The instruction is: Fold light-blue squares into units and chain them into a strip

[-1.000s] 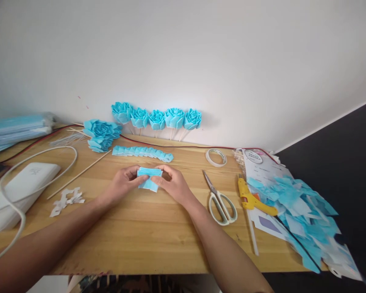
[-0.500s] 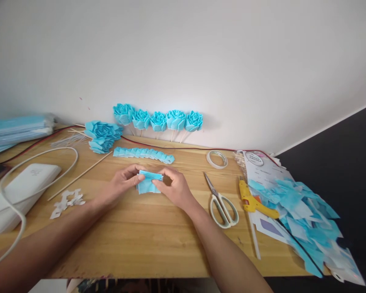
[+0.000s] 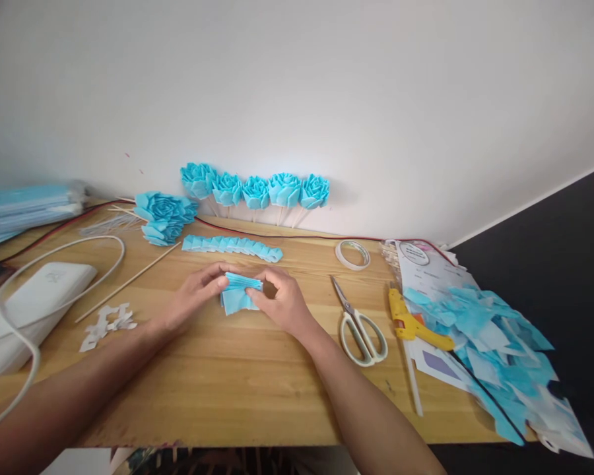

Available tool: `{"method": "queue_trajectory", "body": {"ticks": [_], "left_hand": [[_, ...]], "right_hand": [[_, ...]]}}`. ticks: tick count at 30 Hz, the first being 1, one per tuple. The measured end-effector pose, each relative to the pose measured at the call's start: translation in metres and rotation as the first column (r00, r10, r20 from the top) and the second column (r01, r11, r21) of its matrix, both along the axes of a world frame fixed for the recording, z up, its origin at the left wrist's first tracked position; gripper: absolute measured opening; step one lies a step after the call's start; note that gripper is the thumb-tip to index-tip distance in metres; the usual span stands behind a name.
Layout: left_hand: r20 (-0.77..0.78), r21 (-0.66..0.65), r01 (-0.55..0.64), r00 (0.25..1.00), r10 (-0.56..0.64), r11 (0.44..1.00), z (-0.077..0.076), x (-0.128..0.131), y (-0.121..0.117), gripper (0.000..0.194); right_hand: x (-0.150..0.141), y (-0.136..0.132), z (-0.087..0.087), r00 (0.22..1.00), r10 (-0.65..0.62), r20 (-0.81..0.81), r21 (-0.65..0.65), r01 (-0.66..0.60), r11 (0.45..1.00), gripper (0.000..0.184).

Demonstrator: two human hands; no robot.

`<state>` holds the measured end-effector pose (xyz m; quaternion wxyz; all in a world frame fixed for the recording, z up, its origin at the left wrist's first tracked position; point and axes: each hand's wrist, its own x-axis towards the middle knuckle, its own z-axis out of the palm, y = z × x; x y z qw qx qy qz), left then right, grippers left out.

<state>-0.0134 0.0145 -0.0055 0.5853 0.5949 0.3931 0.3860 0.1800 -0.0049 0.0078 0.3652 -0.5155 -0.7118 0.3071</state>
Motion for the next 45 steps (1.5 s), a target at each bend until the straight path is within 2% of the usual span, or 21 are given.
{"method": "queue_trajectory", "body": {"ticks": [2, 6, 10, 15, 20, 26, 31, 37, 39, 42, 45], "left_hand": [[-0.076, 0.016, 0.026, 0.997, -0.024, 1.0, -0.002, 0.002, 0.0, 0.031], [-0.173, 0.054, -0.019, 0.985, 0.029, 0.998, -0.007, 0.007, -0.001, 0.027], [-0.135, 0.045, -0.017, 0.991, 0.023, 0.999, -0.007, 0.009, -0.003, 0.025], [0.005, -0.033, -0.006, 1.0, 0.006, 0.999, -0.006, 0.009, -0.002, 0.024], [0.03, -0.067, -0.083, 0.996, 0.085, 0.994, -0.009, 0.008, 0.001, 0.029], [0.088, -0.116, -0.04, 0.995, 0.05, 0.992, -0.004, 0.005, -0.001, 0.028], [0.113, -0.138, -0.12, 0.984, 0.136, 0.983, -0.002, 0.004, -0.001, 0.028], [0.092, -0.125, -0.169, 0.979, 0.181, 0.978, -0.006, 0.006, -0.001, 0.031], [0.088, -0.109, -0.169, 0.98, 0.179, 0.98, -0.005, 0.006, -0.002, 0.031], [0.074, -0.088, -0.145, 0.986, 0.152, 0.985, -0.002, 0.006, -0.003, 0.029], [0.051, -0.074, -0.092, 0.994, 0.096, 0.993, 0.001, 0.005, -0.004, 0.03]], "right_hand": [[0.0, 0.0, -0.001, 1.0, -0.009, -0.013, -0.022, 0.009, 1.0, 0.011], [0.001, 0.0, -0.003, 0.997, -0.002, -0.071, -0.085, -0.004, 0.996, 0.014], [0.002, 0.001, -0.007, 0.985, -0.004, -0.173, -0.138, -0.02, 0.99, 0.021], [0.004, 0.002, -0.005, 0.97, -0.017, -0.244, -0.137, -0.017, 0.99, 0.032], [0.003, 0.002, -0.004, 0.941, 0.072, -0.332, -0.24, -0.158, 0.958, 0.027], [0.003, 0.002, -0.012, 0.961, -0.005, -0.276, -0.24, -0.064, 0.969, 0.025], [0.006, 0.002, -0.011, 0.955, -0.03, -0.295, -0.221, -0.038, 0.975, 0.027], [0.004, 0.003, -0.009, 0.943, 0.016, -0.333, -0.263, -0.11, 0.958, 0.025], [0.004, 0.003, -0.011, 0.944, 0.007, -0.33, -0.253, -0.096, 0.963, 0.025], [0.005, 0.004, -0.014, 0.966, -0.038, -0.254, -0.21, -0.016, 0.978, 0.025], [0.005, 0.003, -0.011, 0.991, -0.031, -0.133, -0.131, 0.014, 0.991, 0.023]]}}
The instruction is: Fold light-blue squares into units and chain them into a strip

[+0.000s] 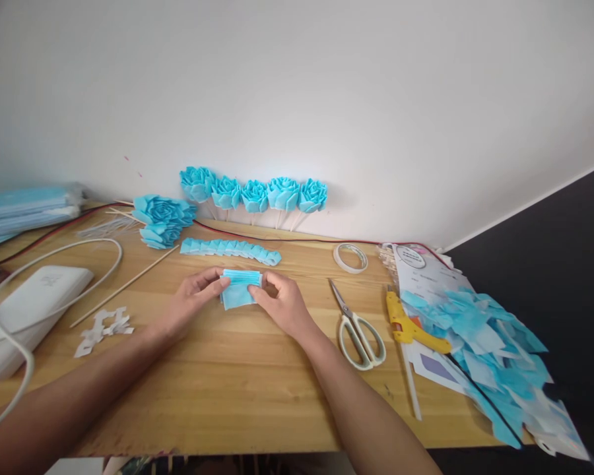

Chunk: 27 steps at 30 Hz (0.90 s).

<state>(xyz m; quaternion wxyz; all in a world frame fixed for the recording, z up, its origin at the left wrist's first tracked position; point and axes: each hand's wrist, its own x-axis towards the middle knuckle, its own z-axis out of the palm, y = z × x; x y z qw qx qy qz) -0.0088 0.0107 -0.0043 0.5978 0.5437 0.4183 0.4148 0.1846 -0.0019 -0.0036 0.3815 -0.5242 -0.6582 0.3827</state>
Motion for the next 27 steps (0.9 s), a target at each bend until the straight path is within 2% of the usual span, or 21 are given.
{"method": "queue_trajectory", "body": {"ticks": [3, 6, 9, 14, 20, 27], "left_hand": [[-0.036, -0.038, 0.059, 0.998, -0.061, 0.998, 0.0, -0.0008, 0.0002, 0.032], [-0.047, -0.072, 0.053, 0.997, -0.057, 0.996, -0.0018, -0.0006, 0.0014, 0.032], [-0.014, -0.084, 0.015, 1.0, -0.016, 0.996, -0.003, -0.0001, 0.0025, 0.033], [0.02, -0.086, -0.027, 0.999, 0.029, 0.996, -0.0031, -0.0002, 0.0022, 0.036], [-0.003, -0.072, 0.006, 1.0, -0.006, 0.997, -0.0045, 0.0009, 0.0007, 0.033], [0.075, -0.127, 0.022, 0.997, -0.013, 0.992, -0.0058, 0.0006, 0.0011, 0.031]], "right_hand": [[-0.0027, -0.0016, 0.0036, 0.991, 0.003, 0.134, 0.101, -0.016, 0.995, 0.023], [-0.0056, -0.0028, 0.004, 0.98, -0.068, 0.185, 0.222, 0.026, 0.975, 0.007], [-0.0064, -0.0037, 0.0035, 0.97, -0.168, 0.177, 0.364, 0.094, 0.927, 0.031], [-0.0041, -0.0027, 0.0061, 0.969, -0.147, 0.197, 0.533, 0.02, 0.846, 0.016], [-0.002, -0.0004, 0.0035, 0.971, -0.139, 0.196, 0.56, 0.005, 0.828, 0.005], [-0.0026, -0.0005, 0.0037, 0.985, -0.14, 0.102, 0.569, 0.057, 0.82, 0.006]]}}
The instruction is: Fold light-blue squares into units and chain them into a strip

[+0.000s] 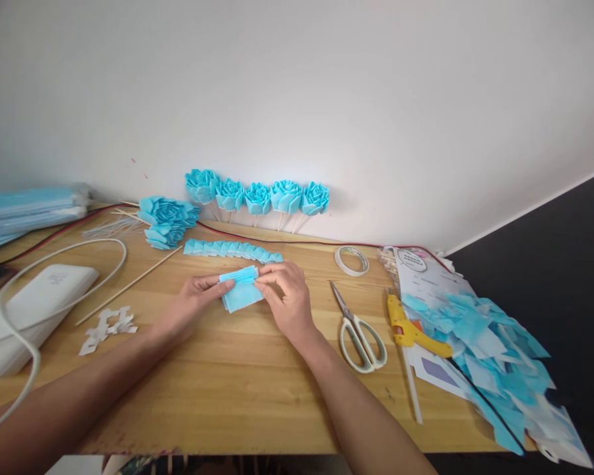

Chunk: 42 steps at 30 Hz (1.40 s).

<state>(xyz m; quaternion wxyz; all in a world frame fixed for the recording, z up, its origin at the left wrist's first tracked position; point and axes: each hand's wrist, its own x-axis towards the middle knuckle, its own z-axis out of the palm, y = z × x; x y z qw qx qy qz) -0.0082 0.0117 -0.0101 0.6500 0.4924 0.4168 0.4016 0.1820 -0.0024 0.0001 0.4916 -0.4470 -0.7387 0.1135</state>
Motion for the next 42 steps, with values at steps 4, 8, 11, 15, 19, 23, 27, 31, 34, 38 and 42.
{"method": "queue_trajectory", "body": {"ticks": [4, 8, 11, 15, 19, 23, 27, 31, 34, 38, 42], "left_hand": [[0.032, 0.003, -0.021, 0.999, 0.021, 1.0, -0.005, -0.002, 0.003, 0.031], [0.08, 0.027, -0.033, 0.996, 0.03, 0.999, -0.009, -0.002, 0.005, 0.031], [0.081, 0.032, -0.044, 0.996, 0.041, 0.999, -0.008, -0.002, 0.005, 0.031], [0.042, 0.023, -0.063, 0.997, 0.062, 0.998, -0.005, -0.001, 0.004, 0.033], [0.049, -0.011, -0.05, 0.998, 0.05, 0.999, -0.006, 0.0, 0.005, 0.033], [0.06, -0.013, -0.041, 0.997, 0.041, 0.999, -0.009, 0.0, 0.005, 0.033], [0.036, 0.001, -0.042, 0.998, 0.042, 0.999, -0.008, 0.001, 0.005, 0.034], [0.023, 0.0, -0.054, 0.998, 0.054, 0.999, -0.006, 0.001, 0.004, 0.033], [0.014, 0.001, -0.061, 0.998, 0.061, 0.998, -0.006, 0.001, 0.004, 0.032], [0.049, 0.004, -0.068, 0.996, 0.067, 0.998, -0.007, 0.001, 0.005, 0.033], [0.085, 0.012, -0.091, 0.992, 0.09, 0.996, -0.007, 0.0, 0.006, 0.034]], "right_hand": [[0.001, 0.0, 0.002, 0.999, 0.003, -0.045, -0.035, -0.004, 0.999, 0.006], [0.007, 0.001, 0.008, 0.993, -0.011, -0.12, -0.065, 0.003, 0.998, 0.006], [0.011, 0.001, 0.012, 0.987, -0.007, -0.16, -0.084, -0.007, 0.996, 0.006], [0.01, 0.0, 0.01, 0.988, 0.012, -0.153, -0.14, -0.034, 0.99, 0.005], [0.005, 0.001, 0.002, 0.993, 0.03, -0.118, -0.206, -0.054, 0.977, 0.005], [0.002, 0.002, -0.002, 0.995, 0.026, -0.092, -0.199, -0.043, 0.979, 0.004], [0.002, 0.003, -0.001, 0.995, 0.022, -0.099, -0.233, -0.045, 0.971, 0.004], [0.001, 0.002, -0.004, 0.987, 0.034, -0.154, -0.353, -0.087, 0.932, 0.006], [0.0, 0.002, -0.008, 0.981, 0.013, -0.195, -0.434, -0.098, 0.896, 0.011], [0.004, 0.006, -0.01, 0.959, 0.041, -0.28, -0.484, -0.177, 0.857, 0.023], [0.012, 0.007, 0.001, 0.957, 0.018, -0.29, -0.501, -0.167, 0.849, 0.032]]}}
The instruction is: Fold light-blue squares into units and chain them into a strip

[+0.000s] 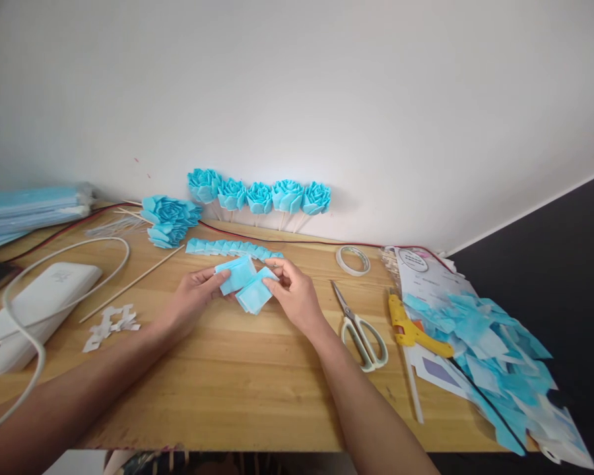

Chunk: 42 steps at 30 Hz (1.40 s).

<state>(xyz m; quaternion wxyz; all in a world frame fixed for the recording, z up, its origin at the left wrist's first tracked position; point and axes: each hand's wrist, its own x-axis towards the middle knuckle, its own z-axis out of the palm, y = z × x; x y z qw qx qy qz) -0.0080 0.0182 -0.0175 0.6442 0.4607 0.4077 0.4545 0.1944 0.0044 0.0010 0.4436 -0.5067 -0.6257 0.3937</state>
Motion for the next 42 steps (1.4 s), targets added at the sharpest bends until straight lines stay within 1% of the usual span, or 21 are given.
{"method": "queue_trajectory", "body": {"ticks": [1, 3, 5, 6, 8, 11, 14, 17, 21, 23, 25, 27, 28, 30, 31, 33, 38, 42], "left_hand": [[-0.001, 0.0, -0.011, 1.0, 0.011, 1.0, 0.0, 0.0, 0.0, 0.034], [-0.015, -0.004, -0.018, 1.0, 0.018, 1.0, 0.001, -0.001, -0.001, 0.034], [-0.034, -0.016, 0.009, 0.999, -0.009, 1.0, 0.004, 0.0, -0.004, 0.034], [-0.033, -0.026, 0.032, 0.999, -0.032, 0.999, 0.005, 0.0, -0.005, 0.034], [-0.015, -0.044, 0.081, 0.997, -0.082, 0.996, 0.008, 0.002, -0.008, 0.034], [0.018, -0.048, 0.141, 0.99, -0.14, 0.989, 0.008, 0.004, -0.01, 0.036], [0.065, -0.037, 0.17, 0.984, -0.167, 0.985, 0.005, 0.005, -0.01, 0.041], [0.114, -0.047, 0.183, 0.978, -0.176, 0.982, 0.003, 0.005, -0.01, 0.049], [0.022, -0.058, 0.159, 0.987, -0.158, 0.986, 0.004, 0.005, -0.009, 0.039], [-0.009, -0.051, 0.132, 0.991, -0.132, 0.99, 0.003, 0.005, -0.008, 0.036], [-0.019, -0.038, 0.094, 0.995, -0.095, 0.995, 0.002, 0.005, -0.007, 0.037], [-0.03, -0.023, 0.058, 0.998, -0.059, 0.998, 0.001, 0.005, -0.006, 0.04], [-0.036, -0.018, 0.045, 0.998, -0.046, 0.999, 0.001, 0.005, -0.005, 0.041], [-0.044, -0.009, 0.029, 0.999, -0.03, 1.0, 0.001, 0.005, -0.005, 0.042], [-0.045, -0.004, 0.026, 0.999, -0.026, 1.0, 0.001, 0.005, -0.004, 0.042], [-0.042, 0.001, 0.031, 0.999, -0.031, 1.0, 0.001, 0.006, -0.004, 0.041], [-0.041, 0.007, 0.086, 0.995, -0.086, 0.996, 0.002, 0.005, -0.006, 0.042], [-0.088, 0.026, 0.109, 0.991, -0.106, 0.994, 0.006, 0.003, -0.009, 0.035]], "right_hand": [[0.001, -0.001, 0.004, 1.0, 0.001, -0.021, -0.009, -0.001, 1.0, 0.032], [0.0, -0.005, 0.013, 0.994, 0.046, -0.098, -0.043, -0.05, 0.998, 0.03], [-0.004, -0.01, 0.018, 0.981, 0.103, -0.162, -0.041, -0.111, 0.993, 0.027], [-0.007, -0.012, 0.018, 0.979, 0.104, -0.173, -0.022, -0.109, 0.994, 0.026], [-0.013, -0.014, 0.014, 0.985, 0.057, -0.164, 0.032, -0.052, 0.998, 0.023], [-0.019, -0.013, 0.003, 0.991, -0.035, -0.13, 0.1, 0.048, 0.994, 0.02], [-0.02, -0.012, -0.004, 0.992, -0.079, -0.101, 0.128, 0.091, 0.988, 0.021], [-0.021, -0.013, -0.005, 0.992, -0.1, -0.074, 0.148, 0.11, 0.983, 0.022], [-0.021, -0.013, -0.006, 0.996, -0.089, -0.026, 0.179, 0.092, 0.98, 0.023], [-0.02, -0.013, -0.004, 0.994, -0.108, 0.005, 0.196, 0.104, 0.975, 0.023], [-0.019, -0.013, 0.0, 0.982, -0.188, 0.018, 0.233, 0.179, 0.956, 0.019], [-0.018, -0.015, 0.005, 0.958, -0.284, 0.037, 0.302, 0.26, 0.917, 0.014], [-0.017, -0.016, 0.008, 0.949, -0.309, 0.063, 0.343, 0.27, 0.9, 0.011], [-0.017, -0.018, 0.011, 0.943, -0.292, 0.159, 0.409, 0.206, 0.889, 0.007], [-0.018, -0.018, 0.012, 0.941, -0.266, 0.21, 0.42, 0.159, 0.894, 0.006], [-0.018, -0.017, 0.011, 0.936, -0.22, 0.276, 0.401, 0.096, 0.911, 0.005], [-0.018, -0.012, 0.003, 0.95, -0.159, 0.269, 0.286, 0.079, 0.955, 0.007], [-0.018, -0.012, 0.004, 0.943, -0.154, 0.296, 0.298, 0.062, 0.953, 0.008]]}}
